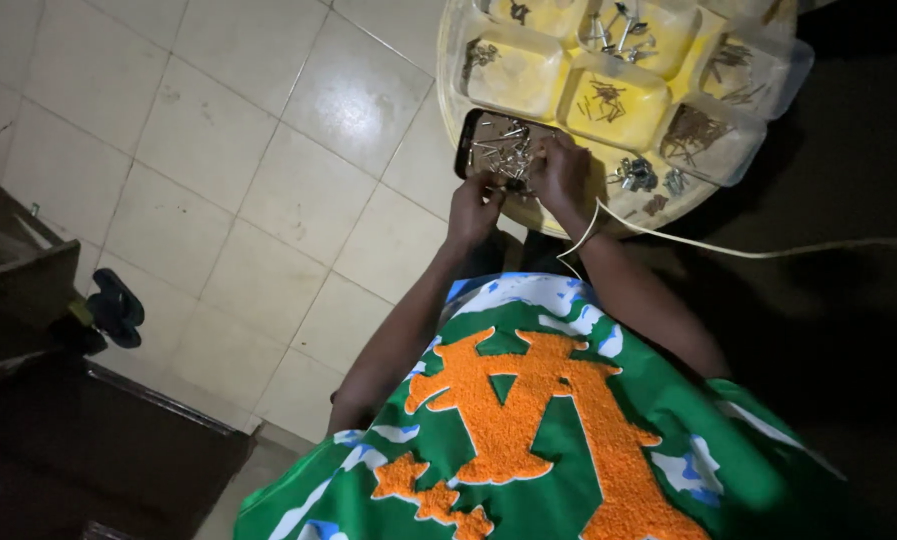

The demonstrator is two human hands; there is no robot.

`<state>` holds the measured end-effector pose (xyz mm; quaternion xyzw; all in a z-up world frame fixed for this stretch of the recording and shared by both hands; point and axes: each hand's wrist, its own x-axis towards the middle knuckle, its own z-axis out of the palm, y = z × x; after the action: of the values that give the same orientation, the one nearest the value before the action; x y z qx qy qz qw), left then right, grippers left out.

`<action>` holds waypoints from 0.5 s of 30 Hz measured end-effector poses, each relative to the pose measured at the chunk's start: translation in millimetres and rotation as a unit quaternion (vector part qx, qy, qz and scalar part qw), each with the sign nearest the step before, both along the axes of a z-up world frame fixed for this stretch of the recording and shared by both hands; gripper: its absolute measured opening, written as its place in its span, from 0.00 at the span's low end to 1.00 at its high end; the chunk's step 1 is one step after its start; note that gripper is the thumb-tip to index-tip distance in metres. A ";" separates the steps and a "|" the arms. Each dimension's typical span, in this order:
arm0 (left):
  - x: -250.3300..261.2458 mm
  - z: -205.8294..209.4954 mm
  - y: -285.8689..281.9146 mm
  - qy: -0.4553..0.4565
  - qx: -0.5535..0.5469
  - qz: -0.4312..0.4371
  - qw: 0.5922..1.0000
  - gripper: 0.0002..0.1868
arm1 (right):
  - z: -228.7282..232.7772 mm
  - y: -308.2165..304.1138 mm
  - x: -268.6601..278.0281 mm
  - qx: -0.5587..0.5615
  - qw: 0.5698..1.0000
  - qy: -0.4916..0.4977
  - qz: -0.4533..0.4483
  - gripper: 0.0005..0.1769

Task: The person sorts small metal hardware items by hand, picking them from a black tray and placing them into compartments of a yellow plastic organizer. The person handles the items one at a time, repeatedly transferring them between compartments.

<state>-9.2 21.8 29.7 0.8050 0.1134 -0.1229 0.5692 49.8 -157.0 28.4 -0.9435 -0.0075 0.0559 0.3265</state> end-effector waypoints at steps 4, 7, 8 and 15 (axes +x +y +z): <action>-3.8 11.9 6.6 0.006 -0.035 0.029 0.999 0.13 | -34.1 9.9 3.6 -0.048 0.997 -0.047 0.028 0.13; -4.0 19.9 10.5 0.030 -0.047 0.033 0.998 0.14 | -55.5 12.5 5.1 -0.045 0.999 0.000 0.008 0.13; -5.9 21.8 10.8 0.032 -0.044 0.030 0.998 0.13 | -56.1 14.3 3.6 -0.044 0.999 0.008 -0.008 0.12; -9.6 21.4 11.4 0.072 -0.024 0.030 0.997 0.15 | 5.2 23.8 17.2 -0.085 0.995 0.046 0.009 0.07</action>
<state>-18.8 33.2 51.1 0.7763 0.1747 -0.1662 0.5824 66.9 -133.3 33.6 -0.9642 0.0041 0.1022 0.2447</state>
